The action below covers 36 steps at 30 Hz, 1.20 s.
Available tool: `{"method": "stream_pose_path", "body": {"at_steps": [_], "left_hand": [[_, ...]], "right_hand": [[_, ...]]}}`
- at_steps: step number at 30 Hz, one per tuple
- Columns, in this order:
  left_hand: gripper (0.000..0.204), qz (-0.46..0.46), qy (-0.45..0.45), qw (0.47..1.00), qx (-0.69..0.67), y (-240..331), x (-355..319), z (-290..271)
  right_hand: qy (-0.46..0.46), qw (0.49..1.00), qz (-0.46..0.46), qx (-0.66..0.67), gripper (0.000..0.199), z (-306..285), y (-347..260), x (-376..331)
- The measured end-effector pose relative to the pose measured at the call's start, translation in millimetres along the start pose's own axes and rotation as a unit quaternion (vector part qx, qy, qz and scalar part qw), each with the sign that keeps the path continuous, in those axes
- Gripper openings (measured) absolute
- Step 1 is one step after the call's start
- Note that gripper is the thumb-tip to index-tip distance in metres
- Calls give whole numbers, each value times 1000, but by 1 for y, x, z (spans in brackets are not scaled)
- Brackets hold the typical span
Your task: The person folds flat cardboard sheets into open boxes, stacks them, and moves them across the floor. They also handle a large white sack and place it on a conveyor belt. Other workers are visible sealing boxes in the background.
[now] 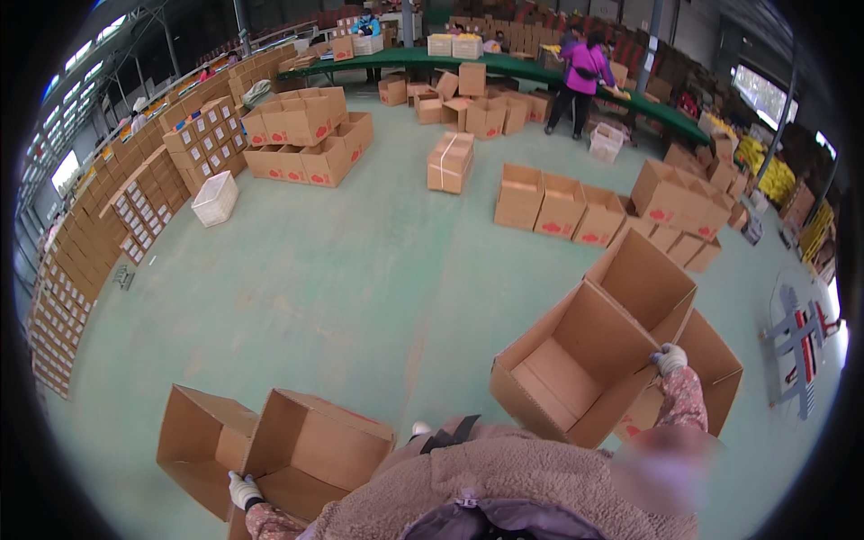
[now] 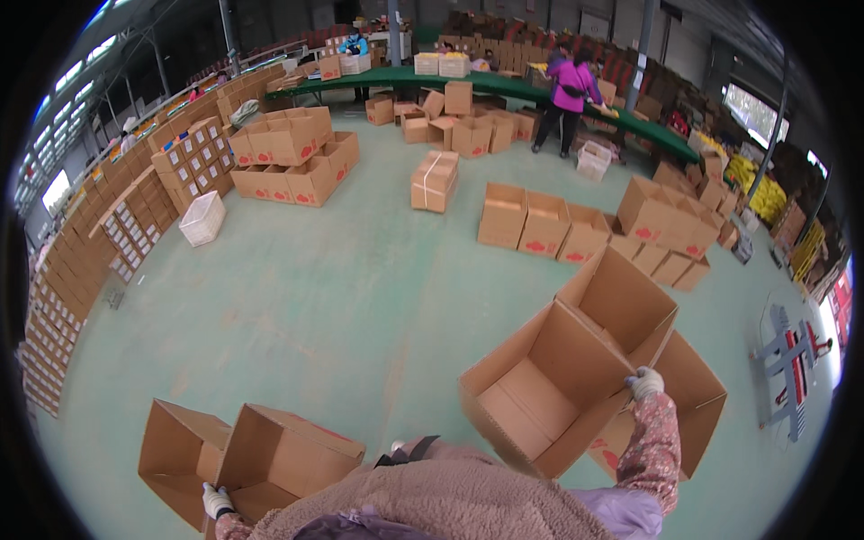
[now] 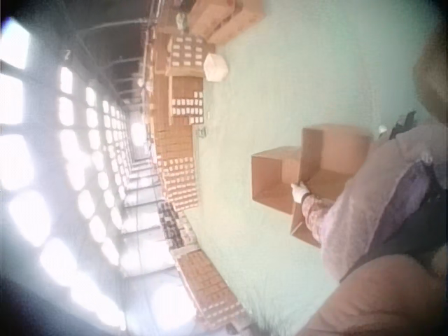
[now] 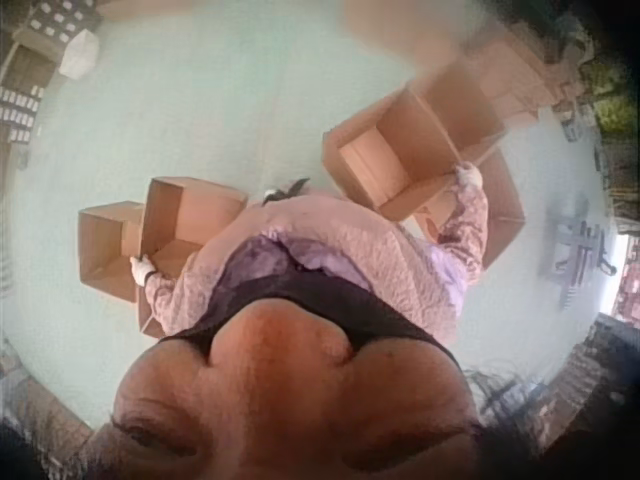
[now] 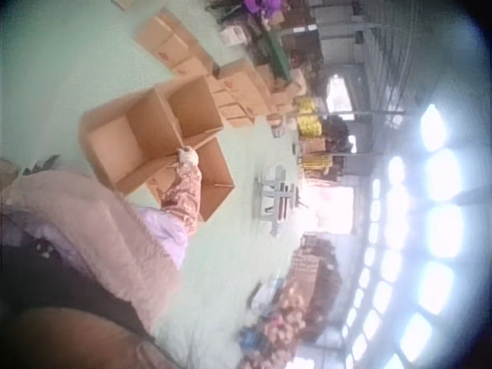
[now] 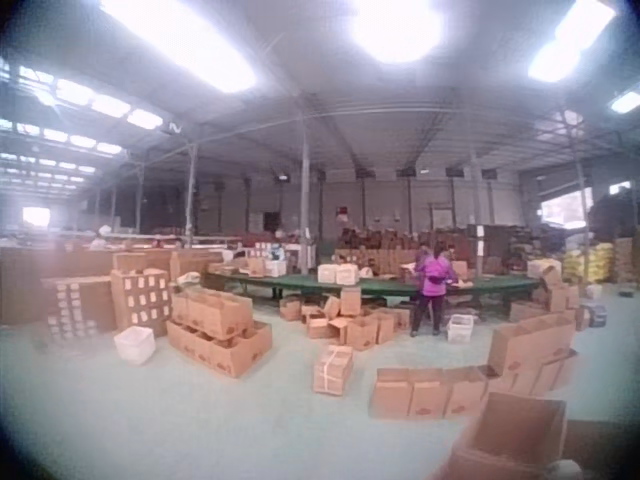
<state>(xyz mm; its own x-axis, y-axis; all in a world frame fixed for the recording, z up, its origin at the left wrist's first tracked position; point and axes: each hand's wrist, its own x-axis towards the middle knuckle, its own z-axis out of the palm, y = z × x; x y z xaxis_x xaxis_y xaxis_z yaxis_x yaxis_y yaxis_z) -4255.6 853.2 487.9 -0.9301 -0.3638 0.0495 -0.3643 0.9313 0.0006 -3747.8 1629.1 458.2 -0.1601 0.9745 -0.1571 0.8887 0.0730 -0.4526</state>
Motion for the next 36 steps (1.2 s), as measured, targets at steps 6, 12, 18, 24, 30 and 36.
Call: {"method": "stream_pose_path", "body": {"at_steps": [6, 12, 18, 24, 30, 36], "left_hand": [[40, 10, 10, 1000, 4, 130, 85, -4], [40, 52, 54, 996, -45, 255, 181, -5], [39, 44, 68, 994, -67, 397, 246, -35], [42, 54, 55, 997, -31, 493, 319, -66], [50, 101, 30, 994, -42, 629, 428, -64], [50, 113, 23, 993, -29, 766, 504, -65]], "right_hand": [[-8, 999, 24, 29, 25, 22, -100, 100], [-32, 999, -23, 25, 29, 57, -218, 207], [-31, 999, -25, 34, 26, 98, -342, 314], [-41, 993, -53, 94, 23, 100, -437, 408], [-20, 998, -49, -38, 28, 94, -549, 500], [-13, 992, -62, -108, 31, 100, -653, 572]]}}
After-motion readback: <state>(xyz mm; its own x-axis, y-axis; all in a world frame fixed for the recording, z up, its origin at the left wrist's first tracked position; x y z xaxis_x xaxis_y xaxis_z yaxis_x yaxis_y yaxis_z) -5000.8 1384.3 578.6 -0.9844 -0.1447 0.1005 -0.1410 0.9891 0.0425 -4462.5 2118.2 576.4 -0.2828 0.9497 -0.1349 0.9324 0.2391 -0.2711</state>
